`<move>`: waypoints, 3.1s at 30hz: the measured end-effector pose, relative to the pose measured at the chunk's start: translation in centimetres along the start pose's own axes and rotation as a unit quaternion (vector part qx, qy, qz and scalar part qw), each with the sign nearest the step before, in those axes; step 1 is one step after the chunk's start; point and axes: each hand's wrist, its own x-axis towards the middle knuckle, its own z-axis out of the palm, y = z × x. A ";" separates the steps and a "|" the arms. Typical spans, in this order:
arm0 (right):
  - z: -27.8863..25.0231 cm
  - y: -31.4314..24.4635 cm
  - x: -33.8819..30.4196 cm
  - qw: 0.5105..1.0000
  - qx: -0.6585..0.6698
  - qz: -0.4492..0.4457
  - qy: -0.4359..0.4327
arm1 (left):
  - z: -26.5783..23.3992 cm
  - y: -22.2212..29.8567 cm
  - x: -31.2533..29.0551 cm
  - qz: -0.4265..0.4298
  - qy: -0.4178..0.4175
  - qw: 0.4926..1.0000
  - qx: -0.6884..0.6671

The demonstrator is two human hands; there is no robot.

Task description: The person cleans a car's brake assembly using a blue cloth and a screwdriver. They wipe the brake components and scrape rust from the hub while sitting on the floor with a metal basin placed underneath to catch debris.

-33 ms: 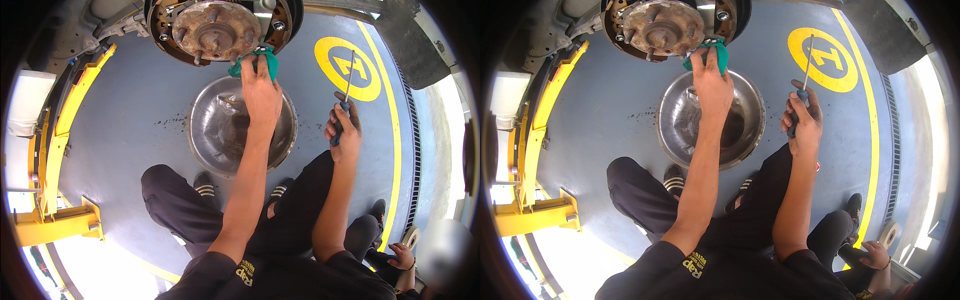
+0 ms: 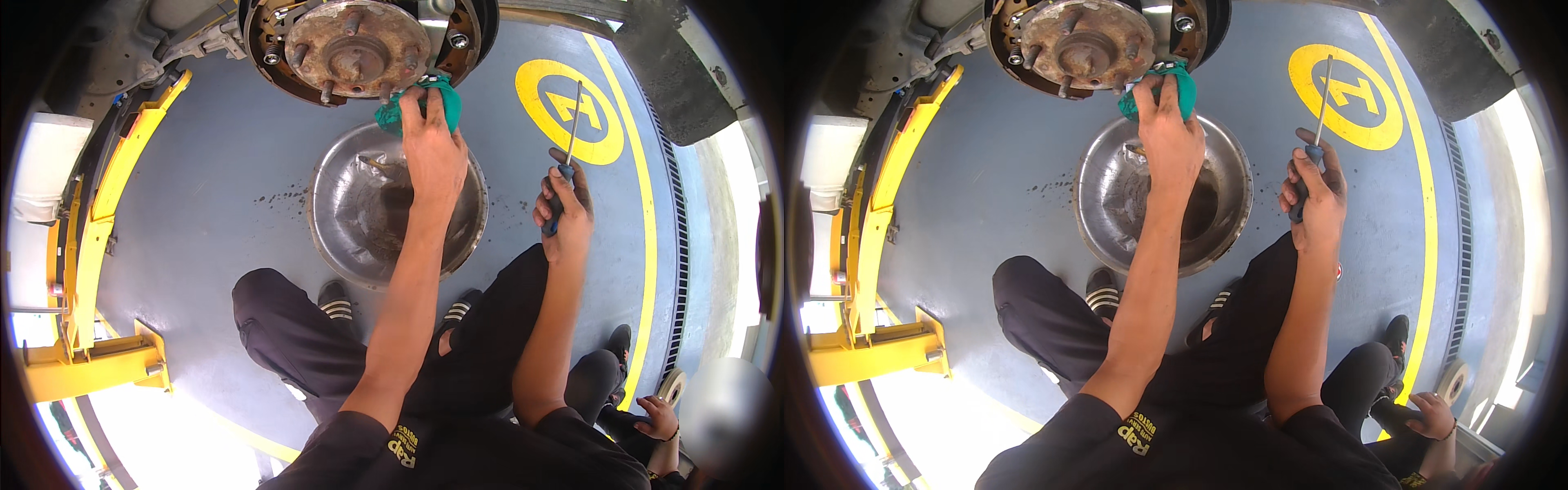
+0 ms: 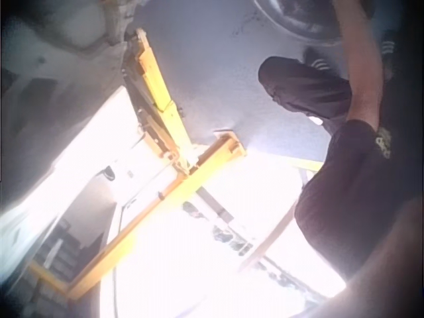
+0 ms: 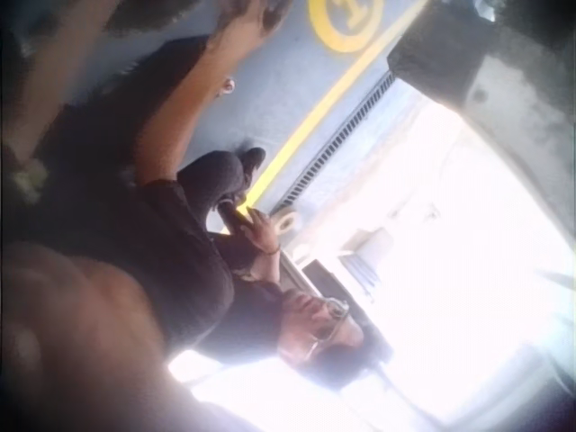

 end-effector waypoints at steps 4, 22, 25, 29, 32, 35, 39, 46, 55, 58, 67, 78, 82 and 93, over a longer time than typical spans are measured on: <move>0.1 0.0 0.0 1.000 -0.006 0.006 -0.005 | -2.9 -5.1 0.5 0.042 -0.080 0.991 0.103; 1.7 1.0 -0.3 1.000 -0.005 0.017 -0.015 | -2.7 -6.3 -3.6 -0.144 0.105 0.981 -0.080; 1.4 0.9 0.0 1.000 -0.009 0.020 -0.017 | -1.4 -2.6 -0.6 -0.036 0.027 0.999 -0.024; 1.1 0.8 -0.1 1.000 -0.008 0.011 -0.008 | -0.4 -0.6 0.7 0.006 0.009 1.000 0.005; 0.8 0.9 0.4 1.000 -0.007 0.010 -0.017 | 0.0 1.1 0.6 0.018 0.003 0.997 -0.069; 1.0 1.1 0.2 0.999 0.003 0.024 -0.022 | -0.9 -1.6 0.6 0.015 0.015 1.000 0.002; 1.8 0.7 0.0 1.000 0.009 0.017 -0.010 | 0.2 0.3 1.4 0.002 0.049 0.999 -0.006; 1.0 1.0 0.8 0.999 -0.035 0.013 -0.009 | -0.8 -0.5 -4.0 -0.244 -0.044 0.829 -0.502; 2.4 3.0 0.3 0.996 -0.076 0.030 -0.038 | -4.5 -2.0 -6.1 -0.442 -0.072 0.586 -0.675; 1.8 3.6 0.3 0.979 -0.154 -0.024 -0.130 | -4.4 -3.6 -6.6 -0.416 -0.087 0.613 -0.665; 3.7 5.1 -0.3 0.914 -0.331 -0.143 -0.188 | -6.0 -4.9 -7.0 -0.028 -0.280 0.936 -0.211; 3.2 0.2 -6.9 0.920 -0.382 -0.074 -0.048 | -2.5 -12.1 -5.7 -0.325 -0.074 0.730 -0.596; 5.8 -3.2 -8.5 0.795 -0.574 -0.172 -0.091 | -0.1 -8.4 -1.5 -0.260 -0.006 0.510 -0.820; 5.5 1.2 -7.2 0.735 -0.667 -0.117 -0.034 | 3.1 -8.6 3.0 -0.278 0.262 0.478 -0.791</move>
